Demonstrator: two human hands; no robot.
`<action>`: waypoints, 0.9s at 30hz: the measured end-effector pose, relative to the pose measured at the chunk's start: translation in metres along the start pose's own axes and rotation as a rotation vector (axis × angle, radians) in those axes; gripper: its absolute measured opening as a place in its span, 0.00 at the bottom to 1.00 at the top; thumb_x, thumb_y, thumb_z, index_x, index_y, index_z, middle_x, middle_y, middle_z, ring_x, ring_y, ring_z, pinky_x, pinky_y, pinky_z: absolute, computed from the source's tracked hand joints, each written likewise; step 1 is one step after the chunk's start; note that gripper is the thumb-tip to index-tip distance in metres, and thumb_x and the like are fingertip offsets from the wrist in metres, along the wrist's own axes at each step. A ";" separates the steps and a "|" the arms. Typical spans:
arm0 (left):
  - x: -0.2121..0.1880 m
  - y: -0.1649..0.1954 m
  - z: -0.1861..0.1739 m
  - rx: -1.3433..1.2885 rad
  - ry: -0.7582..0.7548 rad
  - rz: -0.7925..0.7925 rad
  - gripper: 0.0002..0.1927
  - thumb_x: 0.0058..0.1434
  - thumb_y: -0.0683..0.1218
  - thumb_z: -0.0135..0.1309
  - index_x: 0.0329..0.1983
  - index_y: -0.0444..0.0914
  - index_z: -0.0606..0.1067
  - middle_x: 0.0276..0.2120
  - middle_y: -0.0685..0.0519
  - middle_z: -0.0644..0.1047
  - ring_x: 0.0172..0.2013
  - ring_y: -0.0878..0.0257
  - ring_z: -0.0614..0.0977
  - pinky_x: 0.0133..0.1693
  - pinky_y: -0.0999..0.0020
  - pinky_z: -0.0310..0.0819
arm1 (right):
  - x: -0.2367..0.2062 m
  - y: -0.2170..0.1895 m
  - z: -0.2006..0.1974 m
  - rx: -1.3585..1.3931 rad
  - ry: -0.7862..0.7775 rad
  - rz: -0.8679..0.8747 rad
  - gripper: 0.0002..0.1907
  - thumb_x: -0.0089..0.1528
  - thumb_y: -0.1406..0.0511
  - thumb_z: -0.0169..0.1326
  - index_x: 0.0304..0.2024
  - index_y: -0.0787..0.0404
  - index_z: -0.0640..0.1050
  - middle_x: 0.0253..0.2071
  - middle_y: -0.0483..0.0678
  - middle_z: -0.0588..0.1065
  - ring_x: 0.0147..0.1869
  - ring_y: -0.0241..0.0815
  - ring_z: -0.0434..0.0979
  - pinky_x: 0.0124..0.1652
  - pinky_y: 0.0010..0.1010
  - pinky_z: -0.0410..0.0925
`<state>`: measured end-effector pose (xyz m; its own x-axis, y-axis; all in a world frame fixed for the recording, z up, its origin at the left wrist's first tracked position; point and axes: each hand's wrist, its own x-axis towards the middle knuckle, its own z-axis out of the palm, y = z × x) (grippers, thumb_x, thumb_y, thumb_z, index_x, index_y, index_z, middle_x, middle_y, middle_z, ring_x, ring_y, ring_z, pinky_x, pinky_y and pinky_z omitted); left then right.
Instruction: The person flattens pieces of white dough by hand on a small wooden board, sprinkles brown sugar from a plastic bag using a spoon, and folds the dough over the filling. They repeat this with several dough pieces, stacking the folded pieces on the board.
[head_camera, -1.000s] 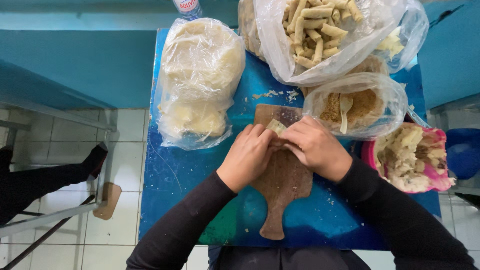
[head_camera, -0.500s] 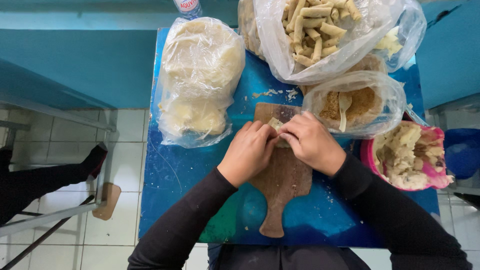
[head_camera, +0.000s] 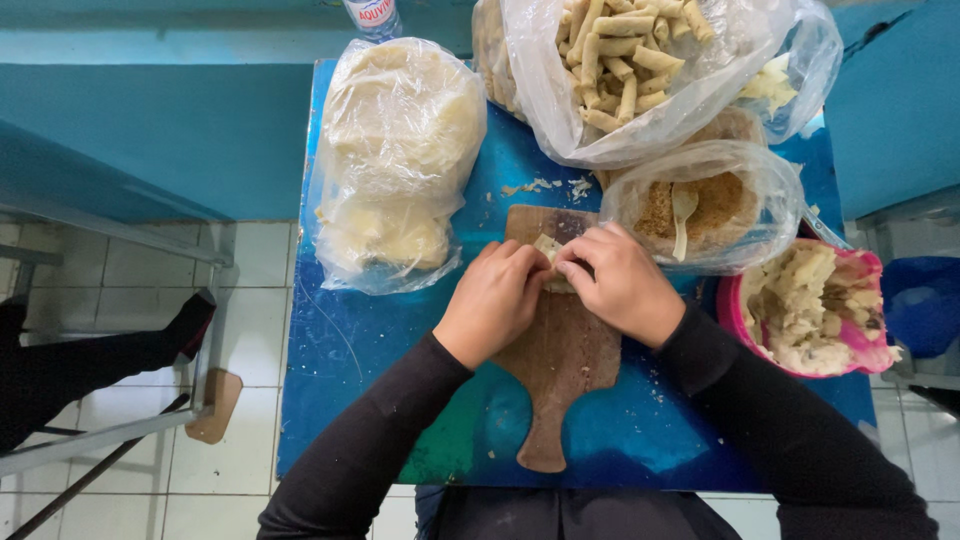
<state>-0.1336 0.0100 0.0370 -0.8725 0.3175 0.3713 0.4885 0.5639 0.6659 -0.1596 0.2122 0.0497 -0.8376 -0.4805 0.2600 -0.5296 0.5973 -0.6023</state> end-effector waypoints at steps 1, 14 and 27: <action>-0.001 0.001 0.001 -0.002 0.017 -0.002 0.04 0.62 0.41 0.57 0.36 0.37 0.74 0.35 0.46 0.77 0.39 0.44 0.77 0.42 0.52 0.72 | 0.000 0.000 0.000 0.006 -0.002 0.032 0.04 0.59 0.67 0.59 0.34 0.62 0.80 0.35 0.53 0.77 0.44 0.56 0.74 0.45 0.42 0.67; 0.001 0.001 -0.015 -0.054 -0.084 0.044 0.11 0.55 0.36 0.57 0.41 0.38 0.75 0.37 0.47 0.75 0.42 0.46 0.75 0.44 0.55 0.71 | -0.002 -0.013 -0.007 -0.060 0.031 -0.088 0.07 0.56 0.74 0.55 0.36 0.61 0.79 0.35 0.50 0.76 0.42 0.56 0.72 0.44 0.41 0.67; 0.001 0.001 -0.011 0.036 -0.049 0.053 0.06 0.58 0.41 0.59 0.38 0.38 0.76 0.36 0.46 0.75 0.42 0.45 0.75 0.45 0.54 0.71 | -0.002 -0.016 -0.011 -0.120 0.016 -0.140 0.05 0.57 0.70 0.58 0.36 0.60 0.79 0.36 0.50 0.76 0.44 0.56 0.72 0.45 0.43 0.66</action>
<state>-0.1344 0.0021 0.0452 -0.8446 0.3843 0.3728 0.5348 0.5716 0.6223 -0.1507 0.2106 0.0670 -0.7562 -0.5543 0.3475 -0.6524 0.5982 -0.4653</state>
